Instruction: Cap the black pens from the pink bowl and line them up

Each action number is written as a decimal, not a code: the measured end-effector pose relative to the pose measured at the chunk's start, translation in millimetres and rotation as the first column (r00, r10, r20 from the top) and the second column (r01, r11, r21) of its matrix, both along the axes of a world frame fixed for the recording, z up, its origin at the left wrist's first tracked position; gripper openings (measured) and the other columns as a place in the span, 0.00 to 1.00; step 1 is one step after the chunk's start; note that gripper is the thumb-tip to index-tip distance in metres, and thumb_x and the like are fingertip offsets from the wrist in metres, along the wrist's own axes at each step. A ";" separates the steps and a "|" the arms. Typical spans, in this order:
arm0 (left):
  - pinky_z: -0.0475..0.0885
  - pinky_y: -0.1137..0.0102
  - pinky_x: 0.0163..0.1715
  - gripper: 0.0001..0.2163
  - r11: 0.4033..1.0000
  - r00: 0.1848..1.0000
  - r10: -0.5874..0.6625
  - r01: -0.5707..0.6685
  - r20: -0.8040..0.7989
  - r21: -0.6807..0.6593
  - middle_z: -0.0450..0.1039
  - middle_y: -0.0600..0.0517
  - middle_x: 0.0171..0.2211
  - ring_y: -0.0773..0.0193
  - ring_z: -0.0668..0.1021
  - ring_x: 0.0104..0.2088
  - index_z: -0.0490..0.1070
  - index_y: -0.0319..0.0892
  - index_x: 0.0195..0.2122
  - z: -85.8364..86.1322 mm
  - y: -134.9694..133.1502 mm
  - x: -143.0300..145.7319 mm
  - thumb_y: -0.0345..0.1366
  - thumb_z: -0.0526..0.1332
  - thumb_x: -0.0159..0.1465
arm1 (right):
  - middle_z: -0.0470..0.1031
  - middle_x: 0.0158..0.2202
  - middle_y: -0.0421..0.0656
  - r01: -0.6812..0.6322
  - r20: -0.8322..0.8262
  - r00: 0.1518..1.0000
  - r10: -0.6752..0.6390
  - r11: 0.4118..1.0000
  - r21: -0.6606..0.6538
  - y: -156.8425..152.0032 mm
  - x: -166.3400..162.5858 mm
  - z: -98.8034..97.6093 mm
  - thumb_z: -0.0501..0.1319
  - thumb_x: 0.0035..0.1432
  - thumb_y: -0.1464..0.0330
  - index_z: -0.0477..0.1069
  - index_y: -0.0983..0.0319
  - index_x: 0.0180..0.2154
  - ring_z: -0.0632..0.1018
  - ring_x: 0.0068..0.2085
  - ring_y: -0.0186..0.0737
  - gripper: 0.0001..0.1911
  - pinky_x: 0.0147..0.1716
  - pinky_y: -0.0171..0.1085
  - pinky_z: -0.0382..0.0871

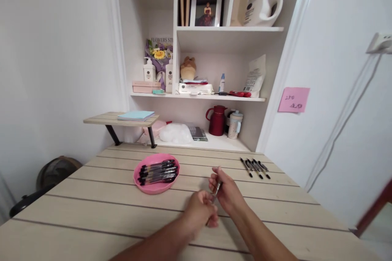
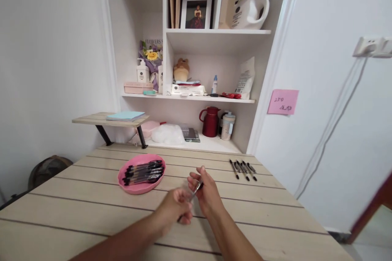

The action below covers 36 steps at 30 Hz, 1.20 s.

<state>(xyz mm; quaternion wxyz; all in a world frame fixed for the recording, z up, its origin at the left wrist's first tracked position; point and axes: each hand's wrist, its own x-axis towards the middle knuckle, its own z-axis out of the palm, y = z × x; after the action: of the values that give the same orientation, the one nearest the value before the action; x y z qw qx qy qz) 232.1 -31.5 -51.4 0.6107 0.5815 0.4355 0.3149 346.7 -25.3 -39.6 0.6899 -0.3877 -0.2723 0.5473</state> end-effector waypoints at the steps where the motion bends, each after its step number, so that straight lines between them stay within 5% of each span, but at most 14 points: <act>1: 0.66 0.74 0.19 0.10 0.996 0.998 0.011 -0.006 0.060 -0.084 0.65 0.58 0.19 0.71 0.69 0.17 0.60 0.41 0.33 -9.5 -4.3 12.5 0.31 0.58 0.49 | 0.68 0.22 0.36 0.010 -0.047 0.999 -0.010 1.000 0.000 5.4 0.3 -2.5 0.63 0.43 0.55 0.63 0.60 0.32 0.70 0.21 0.31 0.18 0.21 0.32 0.63; 4: 0.57 0.78 0.13 0.09 0.986 0.989 0.050 -0.028 0.137 -0.163 0.62 0.60 0.17 0.76 0.62 0.12 0.60 0.41 0.31 -23.9 -6.9 33.0 0.31 0.57 0.49 | 0.55 0.14 0.29 0.026 -0.111 0.993 -0.029 0.999 -0.028 14.5 2.3 -16.3 0.64 0.43 0.57 0.60 0.59 0.26 0.57 0.13 0.25 0.17 0.13 0.28 0.52; 8: 0.41 0.78 0.11 0.07 0.983 0.992 -0.004 0.026 0.124 -0.180 0.59 0.61 0.15 0.78 0.51 0.09 0.61 0.41 0.34 -23.1 -2.8 33.4 0.38 0.52 0.55 | 0.53 0.14 0.30 -0.036 -0.181 0.983 0.032 0.999 -0.022 14.4 5.4 -31.3 0.61 0.45 0.53 0.57 0.59 0.24 0.56 0.14 0.26 0.19 0.13 0.29 0.51; 12: 0.40 0.77 0.10 0.14 0.982 0.989 -0.097 0.114 0.115 -0.152 0.60 0.61 0.13 0.78 0.49 0.08 0.62 0.41 0.39 -27.2 -3.6 27.9 0.43 0.50 0.57 | 0.53 0.14 0.31 -0.029 -0.178 0.984 0.029 1.000 0.005 13.4 14.2 -32.6 0.58 0.46 0.51 0.54 0.59 0.22 0.56 0.15 0.27 0.21 0.15 0.31 0.52; 18: 0.40 0.77 0.09 0.22 0.955 0.964 -0.199 0.231 0.176 -0.185 0.64 0.59 0.14 0.78 0.50 0.07 0.60 0.38 0.47 -31.9 -7.5 21.5 0.47 0.53 0.55 | 0.50 0.15 0.31 0.149 -0.186 0.974 -0.131 0.985 0.085 19.8 51.0 -28.1 0.57 0.49 0.54 0.54 0.59 0.22 0.56 0.16 0.28 0.18 0.18 0.32 0.56; 23: 0.42 0.78 0.11 0.20 0.916 0.929 -0.170 0.272 0.329 -0.295 0.62 0.60 0.16 0.79 0.53 0.09 0.62 0.40 0.46 -17.6 -7.0 12.7 0.43 0.56 0.53 | 0.58 0.18 0.34 0.054 -0.129 0.991 -0.044 0.996 0.071 16.7 57.0 -26.5 0.58 0.49 0.61 0.58 0.59 0.24 0.65 0.21 0.32 0.11 0.23 0.35 0.62; 27: 0.45 0.78 0.10 0.18 0.910 0.902 -0.149 0.285 0.406 -0.300 0.62 0.60 0.17 0.78 0.54 0.09 0.63 0.41 0.44 -13.9 -4.6 10.2 0.42 0.56 0.53 | 0.62 0.21 0.34 -0.055 -0.128 0.990 0.057 0.998 0.025 8.9 43.6 -22.6 0.62 0.44 0.66 0.62 0.59 0.28 0.62 0.19 0.29 0.09 0.17 0.32 0.56; 32: 0.48 0.79 0.09 0.14 0.958 0.909 -0.118 0.210 0.400 -0.196 0.62 0.60 0.17 0.78 0.56 0.09 0.65 0.41 0.38 -16.9 0.9 10.9 0.42 0.55 0.54 | 0.60 0.15 0.33 -0.129 0.095 0.987 0.129 0.992 -0.001 -0.2 27.7 -15.4 0.60 0.46 0.55 0.64 0.62 0.26 0.59 0.16 0.27 0.17 0.16 0.30 0.52; 36: 0.48 0.79 0.09 0.13 0.985 0.945 -0.061 0.109 0.321 -0.134 0.62 0.60 0.17 0.79 0.56 0.09 0.65 0.40 0.34 -17.7 2.1 11.5 0.44 0.56 0.54 | 0.63 0.13 0.34 -0.074 0.347 0.935 0.072 0.997 -0.008 0.0 23.9 -18.2 0.65 0.42 0.57 0.63 0.63 0.23 0.60 0.16 0.26 0.17 0.17 0.29 0.49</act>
<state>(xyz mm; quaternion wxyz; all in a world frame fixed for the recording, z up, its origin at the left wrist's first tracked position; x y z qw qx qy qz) 243.6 -29.4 -69.0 0.7274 0.4944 0.3293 0.3436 370.6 -25.3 -57.9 0.6111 -0.4661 -0.4053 0.4950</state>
